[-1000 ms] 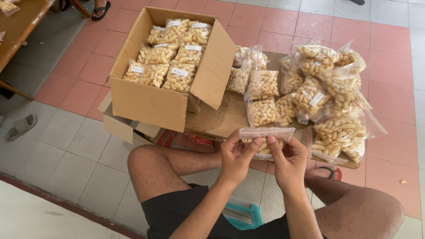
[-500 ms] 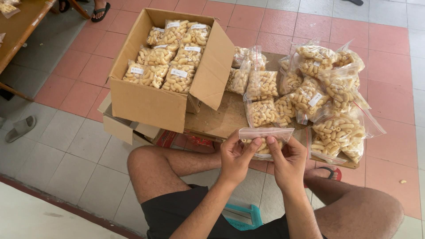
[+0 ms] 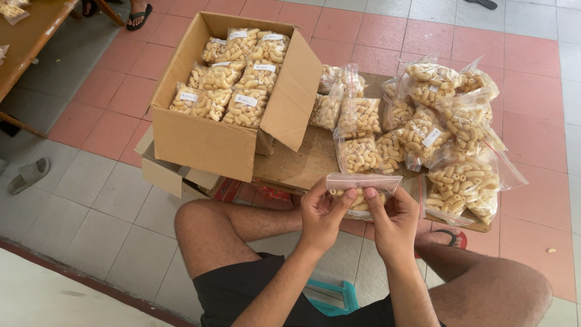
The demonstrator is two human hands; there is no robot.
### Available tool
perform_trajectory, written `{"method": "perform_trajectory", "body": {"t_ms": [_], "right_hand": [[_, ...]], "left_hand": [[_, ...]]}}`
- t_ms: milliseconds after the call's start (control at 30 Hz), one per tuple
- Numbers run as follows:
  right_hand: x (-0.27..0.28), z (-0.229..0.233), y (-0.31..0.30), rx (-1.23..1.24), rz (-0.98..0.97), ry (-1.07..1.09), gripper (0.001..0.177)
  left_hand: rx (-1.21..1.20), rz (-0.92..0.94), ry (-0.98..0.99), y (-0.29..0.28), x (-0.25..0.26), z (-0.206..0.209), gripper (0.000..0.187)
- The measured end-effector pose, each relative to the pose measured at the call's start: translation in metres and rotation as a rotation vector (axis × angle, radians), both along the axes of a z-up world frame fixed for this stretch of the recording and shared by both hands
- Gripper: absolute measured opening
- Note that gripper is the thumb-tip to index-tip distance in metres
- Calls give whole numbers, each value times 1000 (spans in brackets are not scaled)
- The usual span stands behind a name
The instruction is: Packing individual plastic bags of snacks into a cardboard box for distribution.
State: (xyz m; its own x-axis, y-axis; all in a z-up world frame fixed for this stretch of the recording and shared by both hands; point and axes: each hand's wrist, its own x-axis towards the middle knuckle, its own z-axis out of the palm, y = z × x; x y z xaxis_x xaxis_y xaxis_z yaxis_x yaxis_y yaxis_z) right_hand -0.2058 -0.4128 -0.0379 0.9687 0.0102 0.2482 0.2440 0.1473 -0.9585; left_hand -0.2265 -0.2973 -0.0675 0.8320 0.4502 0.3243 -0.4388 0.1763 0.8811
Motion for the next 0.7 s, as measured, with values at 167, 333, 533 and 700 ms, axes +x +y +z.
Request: {"method": "perform_trajectory", "body": {"t_ms": [167,333,533,700], "right_hand": [[-3,-3,3,13,18,-57,8],[0,-12,2,-4,-57,-149,9],[2,-17,-4,-48,-161,-169,9],[11,-45,-13,-13,-122,-128,28]], "left_hand": [[-24,-2,11,4,2,-4,17],[-43,-52,34,0,1,9,18],[-58,-98,47,-4,-3,12,25],[-60,-83,73,-5,-3,11,19]]}}
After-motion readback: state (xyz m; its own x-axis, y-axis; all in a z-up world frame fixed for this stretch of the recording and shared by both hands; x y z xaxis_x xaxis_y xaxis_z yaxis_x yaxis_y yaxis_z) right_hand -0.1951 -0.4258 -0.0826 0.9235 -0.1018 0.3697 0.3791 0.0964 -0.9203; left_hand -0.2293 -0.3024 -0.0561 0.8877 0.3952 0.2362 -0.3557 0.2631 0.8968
